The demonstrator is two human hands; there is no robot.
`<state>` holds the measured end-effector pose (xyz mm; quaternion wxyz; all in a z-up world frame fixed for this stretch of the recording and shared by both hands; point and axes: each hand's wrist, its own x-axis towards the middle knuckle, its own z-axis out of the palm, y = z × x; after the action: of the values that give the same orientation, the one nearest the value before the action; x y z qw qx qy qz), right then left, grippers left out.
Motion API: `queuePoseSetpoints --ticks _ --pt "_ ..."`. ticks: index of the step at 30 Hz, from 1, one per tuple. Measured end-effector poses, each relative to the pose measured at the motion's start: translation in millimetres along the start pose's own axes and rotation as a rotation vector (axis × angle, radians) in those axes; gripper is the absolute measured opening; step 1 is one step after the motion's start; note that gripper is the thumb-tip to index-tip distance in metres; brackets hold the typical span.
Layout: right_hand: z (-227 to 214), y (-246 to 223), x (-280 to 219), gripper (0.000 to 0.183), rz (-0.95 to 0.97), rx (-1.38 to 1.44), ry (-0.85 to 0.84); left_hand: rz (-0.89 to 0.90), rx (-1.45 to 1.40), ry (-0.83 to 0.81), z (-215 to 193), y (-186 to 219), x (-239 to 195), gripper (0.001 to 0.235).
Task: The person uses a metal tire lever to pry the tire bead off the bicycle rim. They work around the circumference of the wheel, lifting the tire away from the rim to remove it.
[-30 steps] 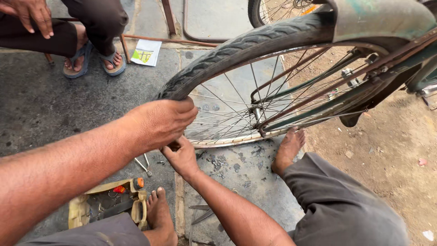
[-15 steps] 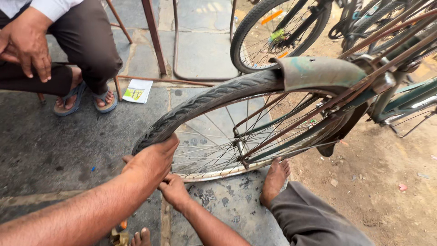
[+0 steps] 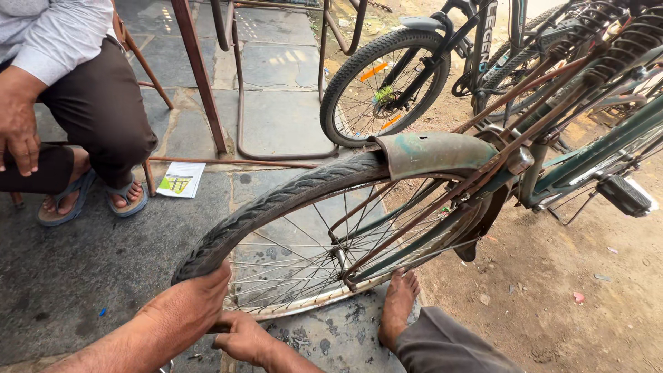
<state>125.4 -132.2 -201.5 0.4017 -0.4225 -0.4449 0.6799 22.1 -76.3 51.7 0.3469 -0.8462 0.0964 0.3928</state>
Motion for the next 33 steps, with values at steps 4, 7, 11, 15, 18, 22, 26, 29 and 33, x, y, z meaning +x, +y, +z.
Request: queuePoseSetpoints --ticks 4,7,11,15,18,22,26,29,33 --pt "-6.2 -4.2 -0.4 0.047 0.098 0.276 -0.059 -0.044 -0.016 -0.071 -4.7 6.2 5.1 0.055" --pt "2.6 -7.4 3.2 0.037 0.111 0.113 -0.013 -0.061 -0.021 -0.085 -7.9 9.4 9.3 0.052" --pt "13.2 -13.8 1.9 0.023 -0.056 -0.102 0.013 -0.037 0.012 -0.108 -12.0 5.2 7.3 0.056" --pt "6.1 -30.2 -2.6 0.031 0.028 0.539 -0.05 0.007 -0.019 -0.104 -18.5 -9.1 -1.6 0.058" --pt "2.6 -39.3 -8.7 0.026 0.058 0.346 -0.086 -0.015 -0.021 -0.053 -21.5 -4.5 -4.6 0.061" --pt "15.8 -54.5 -3.5 0.027 -0.114 -0.316 -0.05 -0.038 -0.008 -0.16 -23.2 -0.2 0.6 0.058" --pt "28.8 -55.6 -12.2 0.029 -0.041 0.216 0.058 -0.13 0.0 -0.123 -26.8 2.4 4.0 0.055" --pt "21.4 -56.8 -17.1 0.023 0.024 0.654 -0.071 -0.105 -0.004 -0.141 -27.0 3.8 -0.3 0.057" --pt "12.9 -76.9 -13.6 0.026 -0.072 -0.127 -0.014 -0.045 0.002 -0.181 -26.5 1.2 -1.0 0.057"
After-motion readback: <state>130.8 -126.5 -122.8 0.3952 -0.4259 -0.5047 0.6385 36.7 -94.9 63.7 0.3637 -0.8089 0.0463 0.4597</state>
